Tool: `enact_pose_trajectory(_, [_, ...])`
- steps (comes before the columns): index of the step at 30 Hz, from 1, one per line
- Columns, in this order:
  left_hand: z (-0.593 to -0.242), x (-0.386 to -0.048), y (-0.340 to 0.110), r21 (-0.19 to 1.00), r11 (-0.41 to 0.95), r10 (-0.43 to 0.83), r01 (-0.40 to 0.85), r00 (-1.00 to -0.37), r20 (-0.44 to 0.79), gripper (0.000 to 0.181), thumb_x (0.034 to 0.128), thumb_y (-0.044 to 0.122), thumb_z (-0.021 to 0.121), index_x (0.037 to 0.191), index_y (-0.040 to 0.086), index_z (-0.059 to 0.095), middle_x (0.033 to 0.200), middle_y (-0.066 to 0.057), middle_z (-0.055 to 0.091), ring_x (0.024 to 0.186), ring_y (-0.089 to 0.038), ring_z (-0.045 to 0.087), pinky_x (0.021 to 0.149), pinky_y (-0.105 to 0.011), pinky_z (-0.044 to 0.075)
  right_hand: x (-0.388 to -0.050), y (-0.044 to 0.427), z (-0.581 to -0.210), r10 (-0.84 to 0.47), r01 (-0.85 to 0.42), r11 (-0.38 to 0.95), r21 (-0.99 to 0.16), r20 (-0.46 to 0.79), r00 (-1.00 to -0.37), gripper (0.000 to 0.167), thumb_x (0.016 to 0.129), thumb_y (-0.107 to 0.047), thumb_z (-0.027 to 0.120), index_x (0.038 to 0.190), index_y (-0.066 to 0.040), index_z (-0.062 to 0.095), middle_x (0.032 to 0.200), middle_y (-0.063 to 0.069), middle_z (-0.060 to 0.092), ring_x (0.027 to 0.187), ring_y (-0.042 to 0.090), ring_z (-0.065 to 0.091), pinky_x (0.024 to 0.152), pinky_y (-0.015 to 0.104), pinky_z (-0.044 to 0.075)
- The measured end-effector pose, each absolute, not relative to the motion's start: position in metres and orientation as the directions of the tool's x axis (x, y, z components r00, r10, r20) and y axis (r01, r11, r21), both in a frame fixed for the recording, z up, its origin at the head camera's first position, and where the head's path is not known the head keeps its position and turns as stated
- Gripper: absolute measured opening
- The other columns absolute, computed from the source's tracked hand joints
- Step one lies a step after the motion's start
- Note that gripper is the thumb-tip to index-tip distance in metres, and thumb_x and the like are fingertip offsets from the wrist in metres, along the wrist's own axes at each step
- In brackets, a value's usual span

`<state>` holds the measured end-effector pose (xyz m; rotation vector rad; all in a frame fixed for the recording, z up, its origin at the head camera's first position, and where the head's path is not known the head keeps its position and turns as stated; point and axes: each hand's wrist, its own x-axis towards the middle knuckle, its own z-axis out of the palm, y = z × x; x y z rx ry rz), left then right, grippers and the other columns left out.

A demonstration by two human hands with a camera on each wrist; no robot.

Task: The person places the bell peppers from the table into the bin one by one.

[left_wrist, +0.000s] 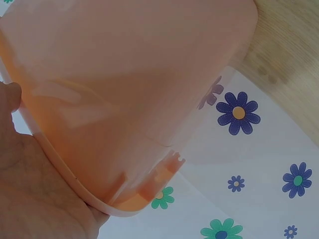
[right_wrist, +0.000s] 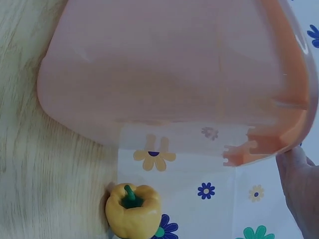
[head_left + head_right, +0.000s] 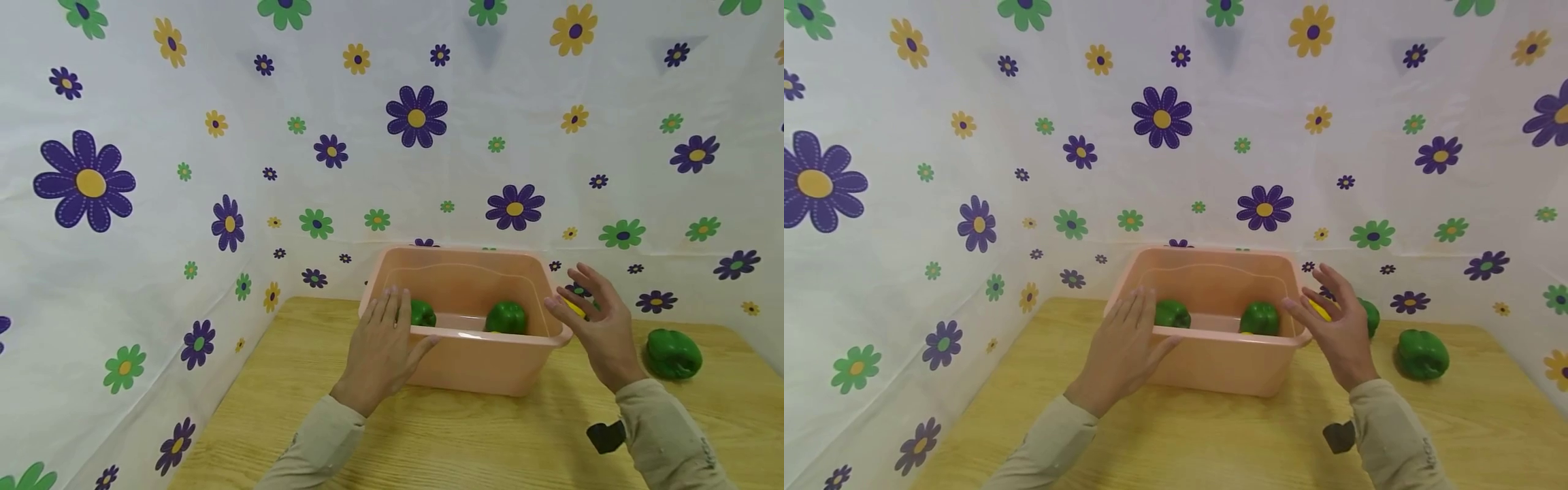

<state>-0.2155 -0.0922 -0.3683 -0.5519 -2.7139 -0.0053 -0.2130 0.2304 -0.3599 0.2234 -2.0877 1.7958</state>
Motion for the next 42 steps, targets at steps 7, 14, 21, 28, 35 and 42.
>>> enact_pose_trajectory(7, [-0.370,-0.217,-0.093,-0.073,0.921,0.381,0.382,-0.849,0.367,0.089,0.1020,0.066,0.034,0.157,-0.004,0.029,0.162,-0.021,0.030,0.150,-0.034,0.029,0.123,-0.045,0.023,-0.212,0.244,-0.351,0.172,-0.458,-0.001,-0.889,0.451,-0.876,0.067,0.095,-0.001,0.070,0.154,-0.015,0.042,0.153,0.009,0.043,0.120,0.011,0.058,0.089,0.013,0.051])
enact_pose_trajectory(14, [-0.371,-0.217,-0.094,-0.059,0.924,0.373,0.378,-0.858,0.354,0.089,0.1021,0.066,0.034,0.157,-0.004,0.028,0.162,-0.021,0.029,0.151,-0.034,0.027,0.123,-0.045,0.021,-0.222,0.280,-0.349,0.384,-0.325,0.356,-0.876,0.454,-0.804,0.067,0.091,-0.011,0.077,0.151,-0.018,0.048,0.152,0.006,0.048,0.124,0.014,0.058,0.095,0.016,0.050])
enact_pose_trajectory(21, [-0.372,-0.215,-0.095,-0.072,0.925,0.374,0.372,-0.864,0.339,0.089,0.1024,0.067,0.031,0.157,-0.003,0.028,0.163,-0.020,0.027,0.151,-0.034,0.026,0.124,-0.045,0.021,-0.226,0.321,-0.372,0.447,-0.080,0.623,-0.778,0.438,-0.780,0.078,0.090,-0.028,0.077,0.155,-0.006,0.039,0.157,0.022,0.038,0.141,0.046,0.038,0.115,0.061,0.033])
enact_pose_trajectory(28, [-0.372,-0.215,-0.096,-0.076,0.927,0.370,0.367,-0.865,0.338,0.089,0.1021,0.067,0.032,0.157,-0.003,0.028,0.163,-0.020,0.028,0.151,-0.034,0.027,0.124,-0.045,0.021,-0.227,0.352,-0.399,0.468,0.156,0.720,-0.676,0.307,-0.829,0.092,0.093,-0.044,0.069,0.154,0.010,0.027,0.151,0.041,0.029,0.139,0.058,0.027,0.112,0.071,0.024])
enact_pose_trajectory(35, [-0.371,-0.216,-0.095,-0.081,0.922,0.382,0.380,-0.850,0.361,0.089,0.1020,0.067,0.033,0.157,-0.004,0.029,0.161,-0.021,0.030,0.150,-0.034,0.029,0.123,-0.045,0.021,-0.229,0.371,-0.415,0.564,0.417,0.686,-0.596,0.072,-0.823,0.104,0.093,-0.055,0.062,0.155,0.013,0.013,0.151,0.044,0.021,0.138,0.060,0.024,0.110,0.072,0.026])
enact_pose_trajectory(42, [-0.371,-0.216,-0.094,-0.092,0.918,0.392,0.387,-0.844,0.365,0.089,0.1024,0.067,0.031,0.156,-0.004,0.030,0.161,-0.021,0.030,0.150,-0.034,0.030,0.123,-0.045,0.022,-0.230,0.380,-0.431,0.615,0.529,0.617,-0.583,-0.062,-0.786,0.101,0.092,-0.046,0.063,0.154,0.014,0.011,0.144,0.048,0.023,0.132,0.062,0.030,0.109,0.071,0.030])
